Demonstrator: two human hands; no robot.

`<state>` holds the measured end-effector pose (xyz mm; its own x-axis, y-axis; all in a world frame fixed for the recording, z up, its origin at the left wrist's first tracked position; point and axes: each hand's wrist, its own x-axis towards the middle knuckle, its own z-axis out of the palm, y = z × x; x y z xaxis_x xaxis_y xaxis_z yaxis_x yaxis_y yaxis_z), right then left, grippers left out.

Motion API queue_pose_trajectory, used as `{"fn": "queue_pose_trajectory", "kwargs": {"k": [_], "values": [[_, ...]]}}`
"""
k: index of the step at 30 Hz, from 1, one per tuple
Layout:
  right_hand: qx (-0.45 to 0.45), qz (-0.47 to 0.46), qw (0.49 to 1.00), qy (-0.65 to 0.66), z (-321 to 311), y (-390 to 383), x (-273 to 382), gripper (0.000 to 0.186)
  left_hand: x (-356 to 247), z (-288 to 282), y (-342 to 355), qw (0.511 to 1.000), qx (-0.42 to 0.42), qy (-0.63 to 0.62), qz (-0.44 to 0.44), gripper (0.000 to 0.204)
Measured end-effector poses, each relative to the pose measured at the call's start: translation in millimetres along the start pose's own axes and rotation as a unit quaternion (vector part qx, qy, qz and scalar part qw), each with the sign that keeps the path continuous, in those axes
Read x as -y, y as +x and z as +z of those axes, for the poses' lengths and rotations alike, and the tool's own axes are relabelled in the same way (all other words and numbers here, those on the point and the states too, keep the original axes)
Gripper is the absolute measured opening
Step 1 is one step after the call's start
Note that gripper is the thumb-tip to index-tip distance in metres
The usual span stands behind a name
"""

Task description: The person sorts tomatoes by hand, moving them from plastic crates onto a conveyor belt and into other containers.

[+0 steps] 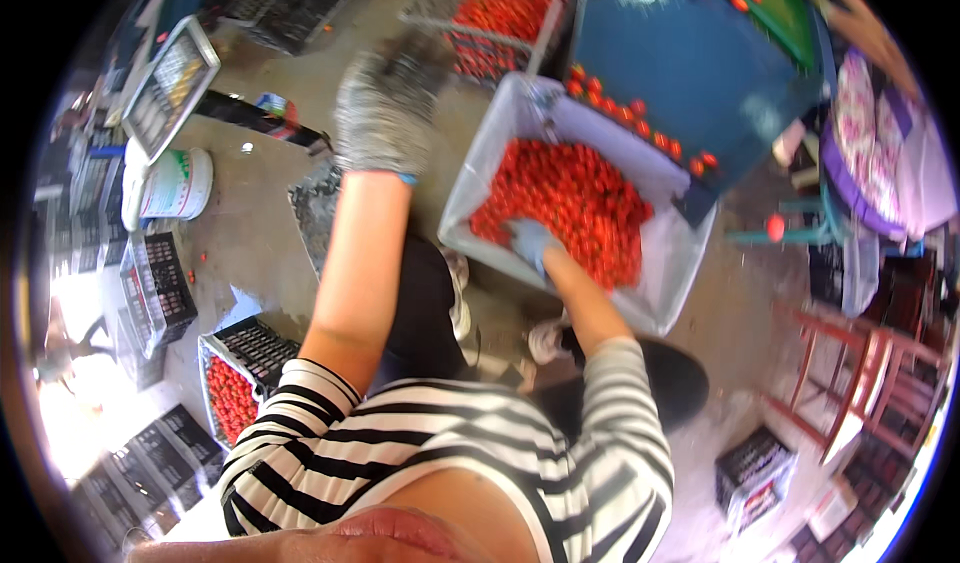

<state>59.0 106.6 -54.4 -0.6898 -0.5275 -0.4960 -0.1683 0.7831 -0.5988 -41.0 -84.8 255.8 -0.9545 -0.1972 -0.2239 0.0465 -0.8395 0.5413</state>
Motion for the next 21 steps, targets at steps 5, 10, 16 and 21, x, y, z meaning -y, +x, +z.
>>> {"fn": "queue_pose_trajectory", "kwargs": {"k": [5, 10, 16, 21], "values": [[0.035, 0.014, 0.953, -0.301, -2.2, 13.9, -20.5, 0.054, -2.4, -9.9, 0.6, 0.997, -0.035, 0.062, 0.024, 0.037], [-0.088, 0.213, 0.958, -0.172, -39.2, 20.7, -113.7, 0.059, 12.9, 0.5, -3.6, 0.993, 0.043, 0.11, 0.022, 0.044], [-0.097, 0.412, 0.906, 0.013, -36.9, -75.6, -194.2, 0.082, 17.3, 8.3, -9.8, 0.991, 0.041, 0.126, 0.017, 0.046], [-0.116, 0.41, 0.885, 0.189, 14.0, -67.1, -185.9, 0.097, 15.1, 10.4, -18.0, 0.996, 0.032, 0.088, -0.002, 0.046]]}}
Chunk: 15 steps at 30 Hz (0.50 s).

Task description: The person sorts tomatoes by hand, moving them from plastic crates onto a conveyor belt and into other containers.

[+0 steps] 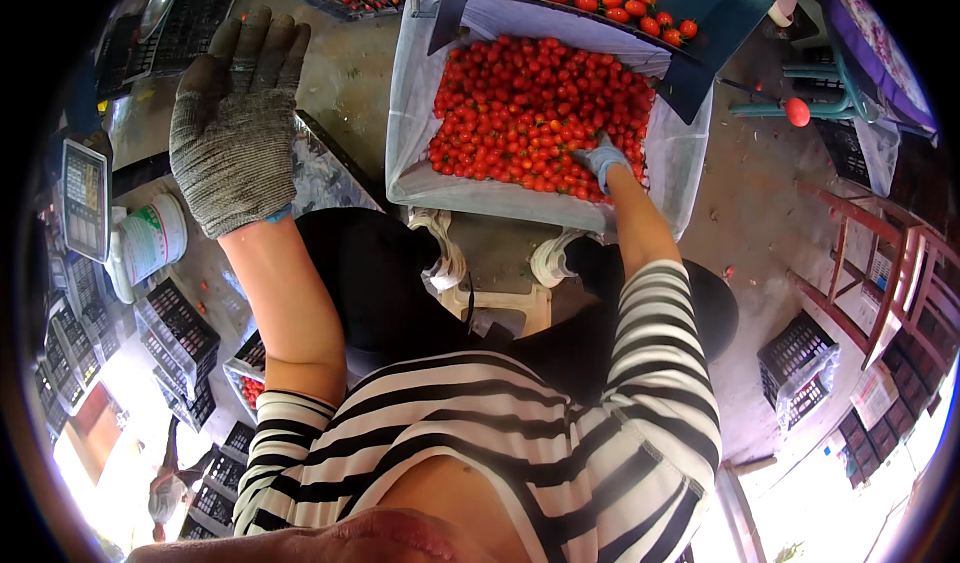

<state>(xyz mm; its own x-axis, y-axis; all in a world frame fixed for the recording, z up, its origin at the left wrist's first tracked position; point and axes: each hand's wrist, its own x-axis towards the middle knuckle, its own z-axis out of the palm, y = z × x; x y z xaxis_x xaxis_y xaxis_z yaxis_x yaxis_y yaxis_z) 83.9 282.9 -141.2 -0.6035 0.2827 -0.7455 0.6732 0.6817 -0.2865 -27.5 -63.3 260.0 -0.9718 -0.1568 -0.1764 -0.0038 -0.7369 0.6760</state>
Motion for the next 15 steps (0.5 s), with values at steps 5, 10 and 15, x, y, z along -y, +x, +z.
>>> {"fn": "queue_pose_trajectory", "kwargs": {"k": [5, 10, 15], "values": [[0.054, -0.066, 0.99, 0.116, 30.0, -30.7, 73.1, 0.104, 6.7, -0.7, -4.4, 0.999, 0.049, 0.015, -0.001, 0.045], [0.077, -0.102, 0.963, 0.237, 77.2, -58.0, 196.1, 0.103, 10.7, -3.9, 3.8, 0.998, 0.054, -0.036, -0.01, 0.043], [0.122, -0.236, 0.961, 0.079, 55.0, -65.9, 240.0, 0.08, 11.2, 12.1, -2.7, 0.999, -0.032, 0.011, 0.016, 0.043]]}}
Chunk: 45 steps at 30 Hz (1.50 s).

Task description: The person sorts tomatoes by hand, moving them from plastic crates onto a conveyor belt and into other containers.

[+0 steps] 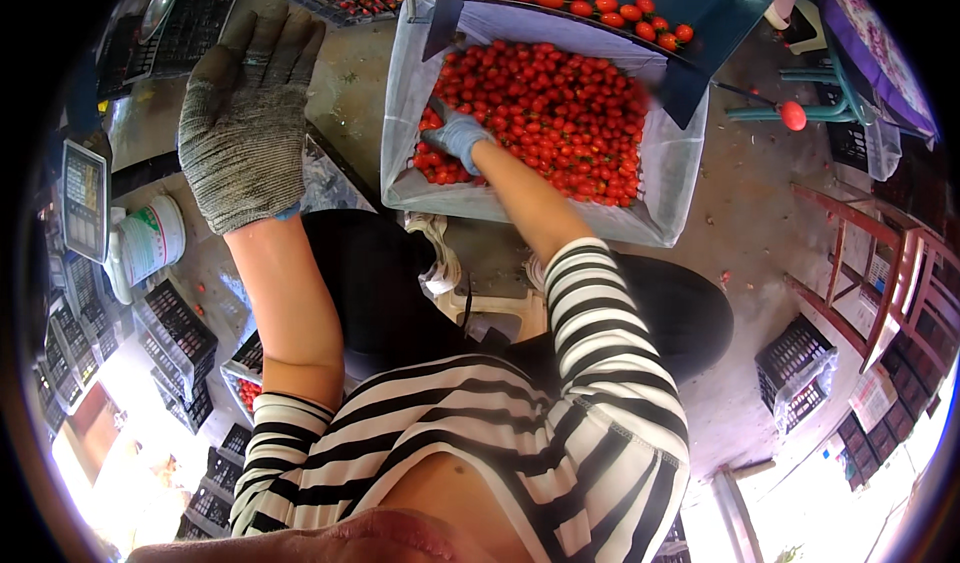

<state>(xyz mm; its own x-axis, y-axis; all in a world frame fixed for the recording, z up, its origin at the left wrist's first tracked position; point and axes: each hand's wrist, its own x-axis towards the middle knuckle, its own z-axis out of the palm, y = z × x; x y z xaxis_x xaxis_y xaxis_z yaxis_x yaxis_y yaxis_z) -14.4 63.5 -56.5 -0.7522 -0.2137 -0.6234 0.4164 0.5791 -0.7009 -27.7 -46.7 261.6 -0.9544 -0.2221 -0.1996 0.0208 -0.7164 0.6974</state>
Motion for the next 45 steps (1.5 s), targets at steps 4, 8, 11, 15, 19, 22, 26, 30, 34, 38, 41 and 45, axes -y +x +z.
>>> {"fn": "queue_pose_trajectory", "kwargs": {"k": [4, 8, 11, 15, 19, 22, 26, 30, 34, 38, 41, 45], "values": [[-0.07, -0.108, 0.903, -0.409, -60.8, 22.4, -47.4, 0.058, 5.1, -1.2, 3.6, 0.999, 0.012, 0.031, -0.01, 0.044], [-0.073, -0.03, 0.861, -0.502, -117.6, -0.5, -94.5, 0.057, 4.7, -14.1, 0.2, 0.998, 0.067, -0.01, 0.017, 0.031], [-0.115, 0.154, 0.909, -0.37, -151.6, -9.8, -170.5, 0.056, 2.3, -21.9, 3.9, 0.996, 0.082, -0.022, 0.004, 0.026], [-0.256, 0.286, 0.908, -0.167, -150.5, -51.4, -198.4, 0.042, 5.2, -22.6, 0.9, 0.997, 0.059, -0.045, 0.014, 0.027], [-0.294, 0.231, 0.876, -0.306, -132.1, -69.8, -197.6, 0.041, -5.9, -29.7, 15.4, 0.988, 0.043, -0.127, -0.081, 0.027], [-0.382, 0.201, 0.875, -0.217, -115.7, -67.3, -202.3, 0.031, 3.7, -28.9, 0.1, 0.995, 0.087, -0.053, 0.007, 0.028], [-0.402, 0.269, 0.875, 0.014, -116.1, -44.1, -293.5, 0.027, 6.2, -21.8, 9.9, 0.996, 0.084, -0.039, -0.005, 0.029], [-0.266, 0.193, 0.943, -0.054, -106.8, -63.1, -267.3, 0.029, 4.2, -24.8, 8.9, 0.996, 0.084, -0.033, -0.016, 0.029], [-0.109, 0.192, 0.94, -0.259, -69.9, -76.3, -171.5, 0.039, 3.4, -23.0, 4.8, 0.999, 0.039, -0.013, -0.007, 0.029], [-0.029, 0.229, 0.924, -0.305, -68.9, -65.1, -151.6, 0.045, 5.3, -27.3, 9.9, 0.998, 0.061, -0.01, -0.021, 0.028], [0.016, 0.221, 0.917, -0.331, -61.8, -49.7, -163.4, 0.039, 7.5, -15.4, 5.2, 1.0, 0.009, -0.002, 0.01, 0.027], [0.089, 0.169, 0.969, -0.16, -72.7, -41.7, -201.5, 0.03, 3.0, -7.9, 2.2, 1.0, 0.014, 0.012, -0.012, 0.027]]}}
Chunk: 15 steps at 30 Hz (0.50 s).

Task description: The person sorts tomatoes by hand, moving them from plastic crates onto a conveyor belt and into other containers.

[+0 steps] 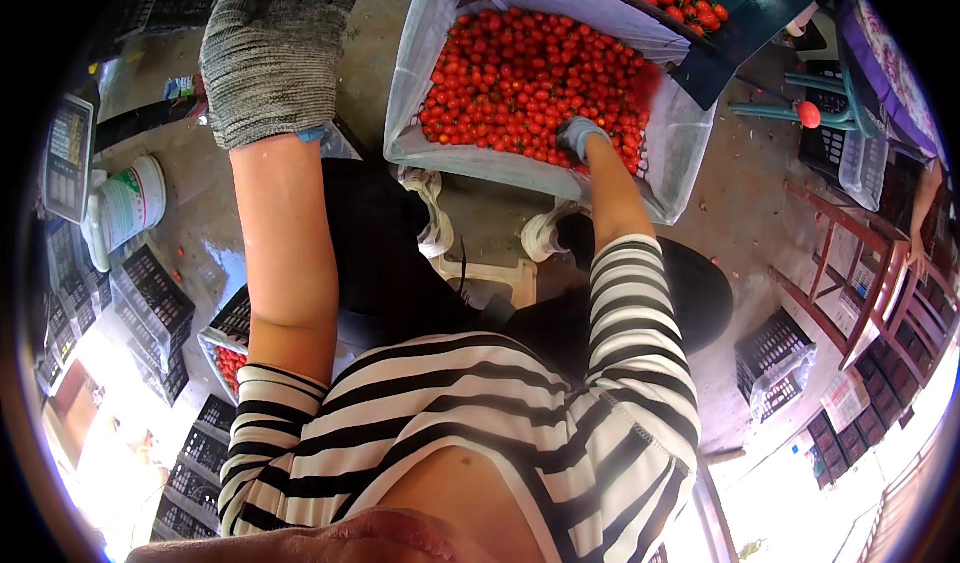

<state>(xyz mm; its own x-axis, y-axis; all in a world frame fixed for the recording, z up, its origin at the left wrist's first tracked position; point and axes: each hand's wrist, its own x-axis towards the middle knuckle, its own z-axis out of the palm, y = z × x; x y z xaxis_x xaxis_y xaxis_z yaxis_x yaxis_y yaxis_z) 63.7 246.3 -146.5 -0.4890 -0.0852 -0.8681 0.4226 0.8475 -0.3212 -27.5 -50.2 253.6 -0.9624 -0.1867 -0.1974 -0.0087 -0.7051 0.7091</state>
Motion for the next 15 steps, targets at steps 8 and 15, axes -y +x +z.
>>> {"fn": "queue_pose_trajectory", "kwargs": {"k": [8, 15], "values": [[-0.177, 0.065, 0.96, 0.209, -20.8, -22.3, -17.3, 0.033, -7.4, -12.2, 1.9, 0.999, 0.03, -0.01, -0.009, 0.026], [-0.075, 0.074, 0.984, -0.144, 18.5, -26.2, 44.8, 0.031, 1.4, -13.8, 4.3, 0.998, 0.029, -0.049, -0.032, 0.025]]}}
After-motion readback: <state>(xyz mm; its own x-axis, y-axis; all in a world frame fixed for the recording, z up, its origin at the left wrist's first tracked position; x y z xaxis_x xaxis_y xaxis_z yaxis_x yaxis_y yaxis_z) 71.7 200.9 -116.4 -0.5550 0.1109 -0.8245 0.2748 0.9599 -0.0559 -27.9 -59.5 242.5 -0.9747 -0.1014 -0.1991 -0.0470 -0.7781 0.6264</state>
